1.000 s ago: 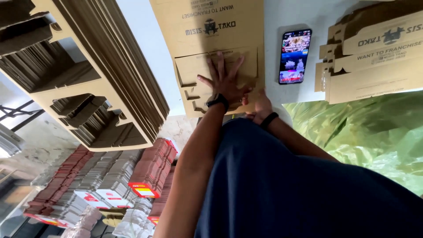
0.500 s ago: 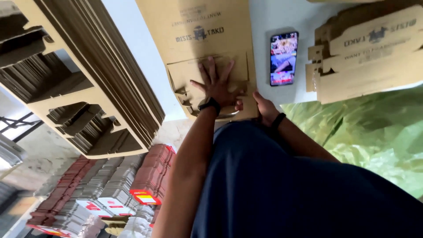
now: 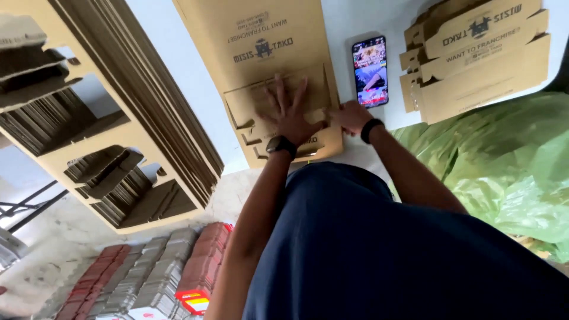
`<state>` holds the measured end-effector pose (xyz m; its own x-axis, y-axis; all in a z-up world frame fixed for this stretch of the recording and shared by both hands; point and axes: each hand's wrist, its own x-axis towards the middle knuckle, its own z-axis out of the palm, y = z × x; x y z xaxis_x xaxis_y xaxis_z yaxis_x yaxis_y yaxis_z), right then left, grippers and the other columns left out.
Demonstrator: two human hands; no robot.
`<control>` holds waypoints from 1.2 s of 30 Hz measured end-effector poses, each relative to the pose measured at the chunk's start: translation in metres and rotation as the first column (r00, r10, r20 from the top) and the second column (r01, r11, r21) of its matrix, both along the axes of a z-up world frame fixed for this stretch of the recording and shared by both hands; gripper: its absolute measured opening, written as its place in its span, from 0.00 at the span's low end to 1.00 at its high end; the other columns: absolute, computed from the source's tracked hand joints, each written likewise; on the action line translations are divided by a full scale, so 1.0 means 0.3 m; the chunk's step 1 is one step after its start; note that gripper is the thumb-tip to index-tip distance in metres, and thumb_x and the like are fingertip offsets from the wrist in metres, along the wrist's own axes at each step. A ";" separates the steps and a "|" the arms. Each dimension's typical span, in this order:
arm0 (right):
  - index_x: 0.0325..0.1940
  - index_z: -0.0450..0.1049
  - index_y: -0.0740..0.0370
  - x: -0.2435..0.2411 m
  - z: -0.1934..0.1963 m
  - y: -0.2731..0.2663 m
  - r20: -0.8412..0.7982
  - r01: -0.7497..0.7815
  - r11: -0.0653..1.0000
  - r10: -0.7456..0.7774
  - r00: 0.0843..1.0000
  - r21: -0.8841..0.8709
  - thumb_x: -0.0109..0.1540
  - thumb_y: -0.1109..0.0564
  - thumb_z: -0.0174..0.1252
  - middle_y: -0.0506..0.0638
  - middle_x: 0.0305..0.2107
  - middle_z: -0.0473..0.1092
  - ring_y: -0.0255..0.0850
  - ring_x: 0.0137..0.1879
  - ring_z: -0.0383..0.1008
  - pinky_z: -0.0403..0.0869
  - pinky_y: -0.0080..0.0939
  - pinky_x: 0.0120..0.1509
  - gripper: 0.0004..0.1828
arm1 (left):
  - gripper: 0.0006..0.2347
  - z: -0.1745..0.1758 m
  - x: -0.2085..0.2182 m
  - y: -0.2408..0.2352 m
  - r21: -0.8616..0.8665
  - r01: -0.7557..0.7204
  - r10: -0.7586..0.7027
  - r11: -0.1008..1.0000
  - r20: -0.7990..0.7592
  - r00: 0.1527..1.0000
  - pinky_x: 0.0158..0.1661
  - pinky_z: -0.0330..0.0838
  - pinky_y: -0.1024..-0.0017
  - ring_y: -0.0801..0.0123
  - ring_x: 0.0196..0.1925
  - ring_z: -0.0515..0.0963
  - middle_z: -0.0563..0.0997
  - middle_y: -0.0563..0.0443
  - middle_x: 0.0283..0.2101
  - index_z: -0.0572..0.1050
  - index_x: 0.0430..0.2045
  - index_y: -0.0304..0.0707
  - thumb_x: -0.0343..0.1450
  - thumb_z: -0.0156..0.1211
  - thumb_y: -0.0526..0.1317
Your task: Folding pre-cut cardboard sheets into 3D bouquet holders and inserting plastic liners.
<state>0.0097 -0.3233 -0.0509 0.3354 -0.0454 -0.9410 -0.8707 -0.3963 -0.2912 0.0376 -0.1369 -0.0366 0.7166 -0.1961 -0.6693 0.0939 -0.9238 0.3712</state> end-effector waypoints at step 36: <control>0.34 0.80 0.71 0.064 0.014 0.096 0.073 -0.283 0.933 0.305 0.949 -0.224 0.60 0.43 0.53 0.66 0.25 0.74 0.61 0.39 0.79 0.76 0.53 0.43 0.26 | 0.50 -0.039 0.061 -0.056 0.238 0.090 -0.068 0.967 -0.098 0.993 0.54 0.23 0.09 0.33 0.76 0.16 0.17 0.42 0.77 0.20 0.72 0.75 0.68 0.61 0.63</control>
